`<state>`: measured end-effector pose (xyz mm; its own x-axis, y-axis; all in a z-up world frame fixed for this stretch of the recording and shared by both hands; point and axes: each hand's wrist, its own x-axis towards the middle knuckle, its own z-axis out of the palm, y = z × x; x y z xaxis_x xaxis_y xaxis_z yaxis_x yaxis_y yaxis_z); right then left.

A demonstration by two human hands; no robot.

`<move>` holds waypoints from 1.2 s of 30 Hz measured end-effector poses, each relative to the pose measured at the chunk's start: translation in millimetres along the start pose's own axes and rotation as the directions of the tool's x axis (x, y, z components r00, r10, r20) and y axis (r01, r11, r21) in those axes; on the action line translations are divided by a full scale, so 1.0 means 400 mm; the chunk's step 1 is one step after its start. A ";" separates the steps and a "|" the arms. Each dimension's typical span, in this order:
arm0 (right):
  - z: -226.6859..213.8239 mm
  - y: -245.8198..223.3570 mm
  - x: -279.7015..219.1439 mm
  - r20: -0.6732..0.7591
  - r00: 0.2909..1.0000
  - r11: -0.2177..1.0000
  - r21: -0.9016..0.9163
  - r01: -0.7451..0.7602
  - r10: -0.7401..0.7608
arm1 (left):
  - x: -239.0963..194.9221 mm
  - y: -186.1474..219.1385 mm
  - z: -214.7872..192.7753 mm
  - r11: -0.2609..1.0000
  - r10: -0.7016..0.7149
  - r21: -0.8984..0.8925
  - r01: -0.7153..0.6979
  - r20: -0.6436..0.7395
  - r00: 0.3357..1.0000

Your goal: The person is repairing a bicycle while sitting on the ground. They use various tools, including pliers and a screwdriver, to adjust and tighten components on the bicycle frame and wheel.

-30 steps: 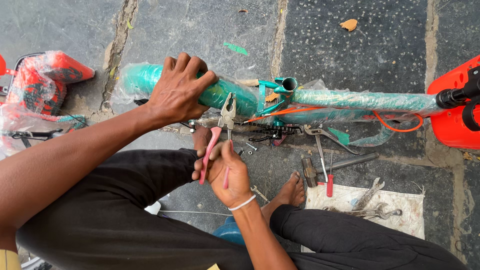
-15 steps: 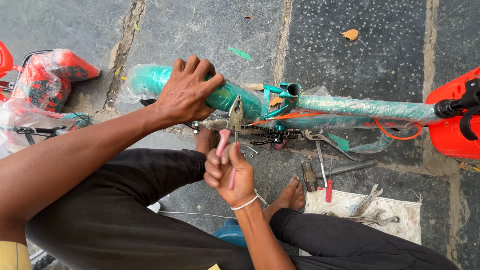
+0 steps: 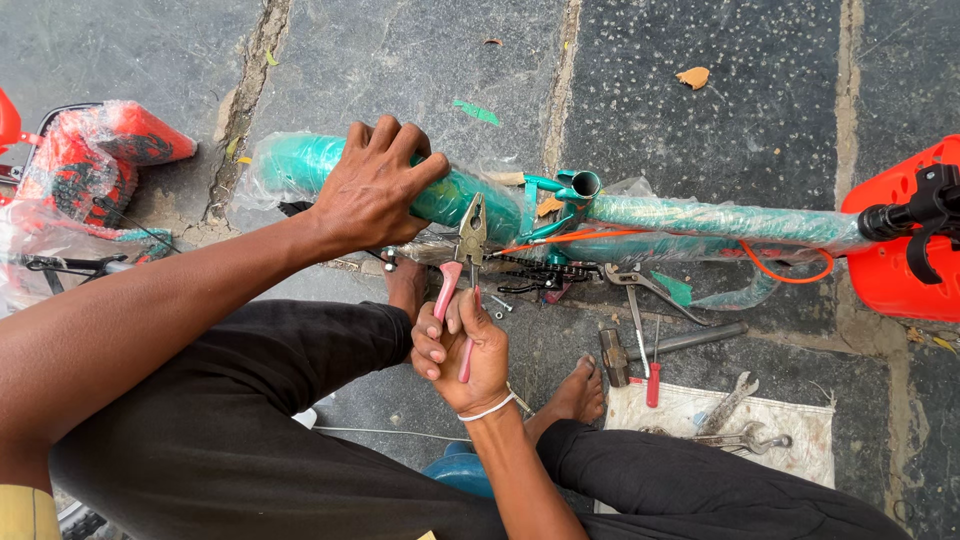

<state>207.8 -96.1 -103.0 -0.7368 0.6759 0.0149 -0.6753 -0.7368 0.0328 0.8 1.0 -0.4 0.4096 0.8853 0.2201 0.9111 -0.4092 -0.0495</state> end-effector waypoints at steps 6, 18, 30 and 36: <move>-0.004 0.011 -0.010 -0.217 0.976 0.972 -0.218 -0.082 0.034 | 0.000 0.000 -0.006 1.000 0.021 0.011 -0.021 -0.016 1.000; -0.022 -0.006 0.003 -0.068 0.994 0.996 0.002 -0.085 0.085 | -0.005 -0.002 0.001 0.999 0.012 0.048 -0.013 0.005 1.000; 0.011 -0.012 0.008 -0.303 0.952 0.979 -0.177 -0.104 0.046 | 0.000 0.000 0.006 0.998 0.009 0.055 -0.010 0.012 1.000; 0.000 -0.024 0.010 0.180 0.981 0.987 0.127 -0.094 0.070 | 0.000 0.004 0.008 0.999 0.021 0.039 -0.021 -0.015 1.000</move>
<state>211.2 -86.3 -103.3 -0.7642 0.6142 0.1970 -0.5934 -0.7892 0.1583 2.3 1.0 -3.8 0.4280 0.8731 0.2334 0.9036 -0.4185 -0.0916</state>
